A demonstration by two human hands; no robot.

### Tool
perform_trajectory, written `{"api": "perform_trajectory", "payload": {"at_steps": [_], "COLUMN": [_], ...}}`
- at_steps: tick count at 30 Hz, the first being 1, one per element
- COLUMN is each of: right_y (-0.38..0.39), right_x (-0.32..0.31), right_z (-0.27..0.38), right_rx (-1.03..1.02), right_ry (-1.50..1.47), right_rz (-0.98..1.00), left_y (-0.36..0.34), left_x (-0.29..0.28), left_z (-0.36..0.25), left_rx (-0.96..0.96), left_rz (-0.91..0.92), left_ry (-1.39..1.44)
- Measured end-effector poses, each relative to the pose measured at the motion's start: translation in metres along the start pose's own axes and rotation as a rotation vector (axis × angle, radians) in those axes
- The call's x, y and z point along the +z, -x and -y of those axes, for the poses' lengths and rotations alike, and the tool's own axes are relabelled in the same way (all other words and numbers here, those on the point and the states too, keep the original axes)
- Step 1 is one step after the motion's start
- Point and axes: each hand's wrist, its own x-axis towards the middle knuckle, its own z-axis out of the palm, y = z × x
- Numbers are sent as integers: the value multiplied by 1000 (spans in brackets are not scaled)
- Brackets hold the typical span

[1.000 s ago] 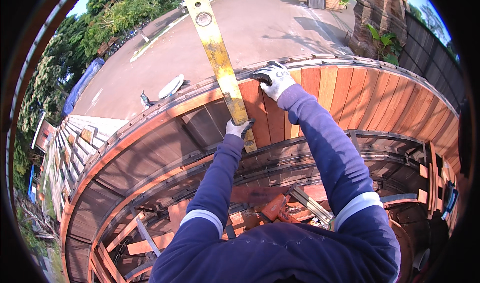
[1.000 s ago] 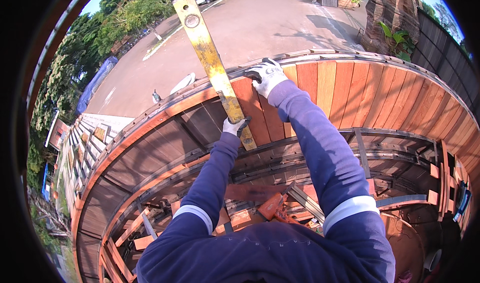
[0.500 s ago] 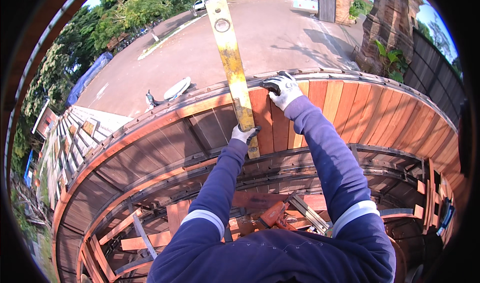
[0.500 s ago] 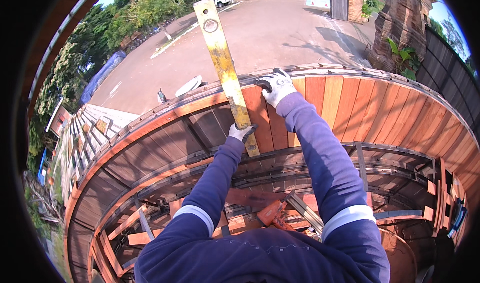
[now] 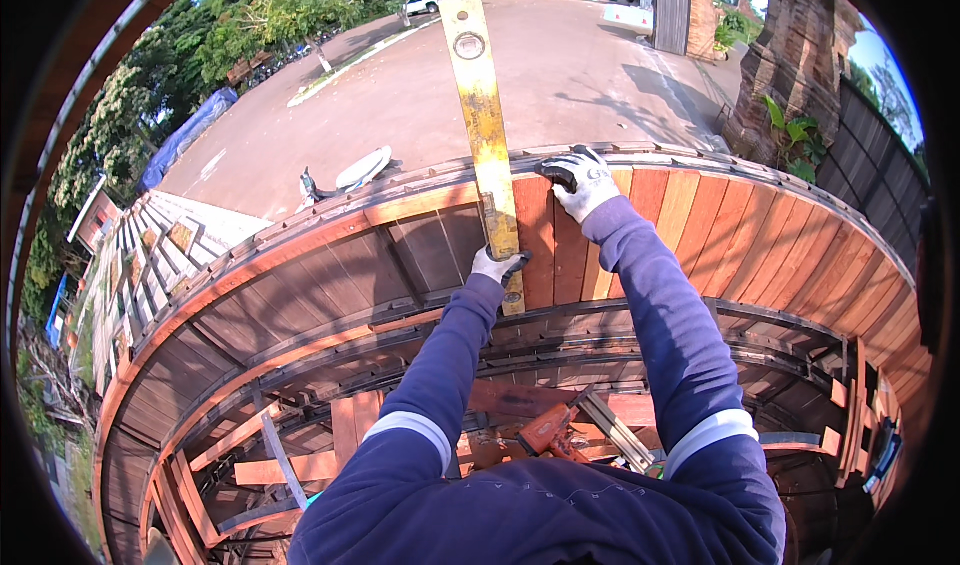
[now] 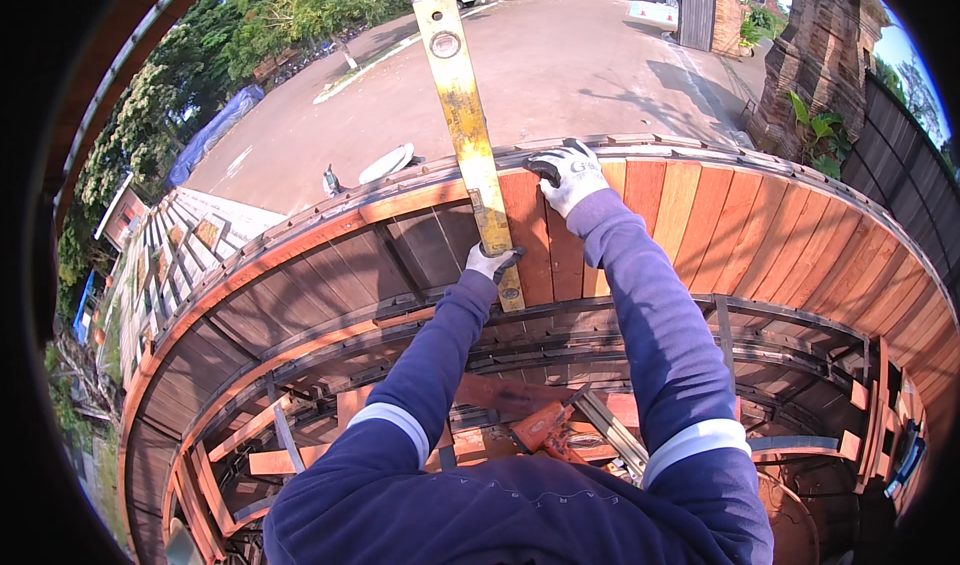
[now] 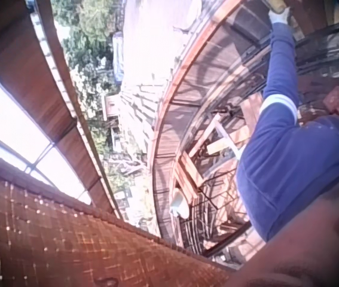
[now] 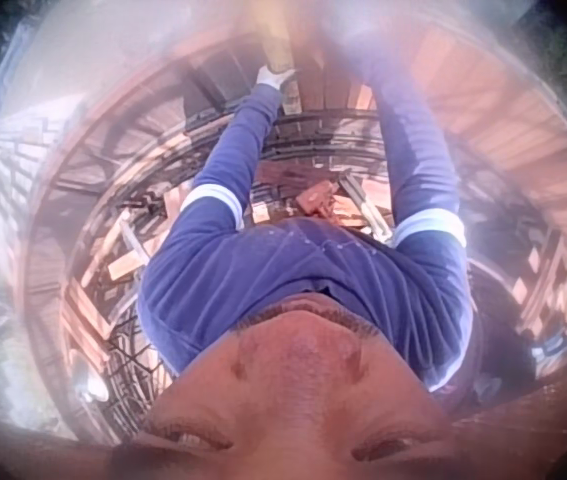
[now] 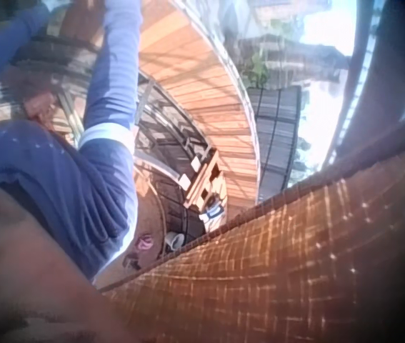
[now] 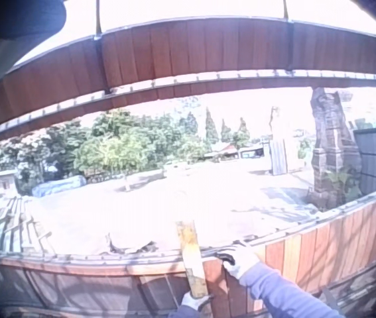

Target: The person installs wooden planks onto a curved roof structure. They use a spirit level to check alignment and a nail gun to secure the planks in place. The person repeatedly positions planks, checks their level, and fastens them to the roof frame.

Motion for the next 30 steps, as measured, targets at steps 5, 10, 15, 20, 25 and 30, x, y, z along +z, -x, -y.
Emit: {"api": "perform_trajectory", "payload": {"at_steps": [5,10,15,20,25,30], "right_y": [0,0,-1,0,0,0], "right_x": [-1,-3,-5,-6,-2,-4], "right_z": [1,2,4,5,-3,1], "right_rx": [-4,-4,-15,-10,7,-6], "right_ry": [8,12,15,5,15,10], "right_rz": [5,12,8,20,48,39], "left_y": [-5,-9,-5,2,6,8], "left_x": [-4,-7,-5,1,8,6], "left_z": [7,13,6,-3,-12,-11], "left_rx": [19,30,-14,-25,-49,-37], "left_rz": [-15,-21,-8,-29,11,6], "left_ry": [-117,-147,-67,-94,-5,90]}}
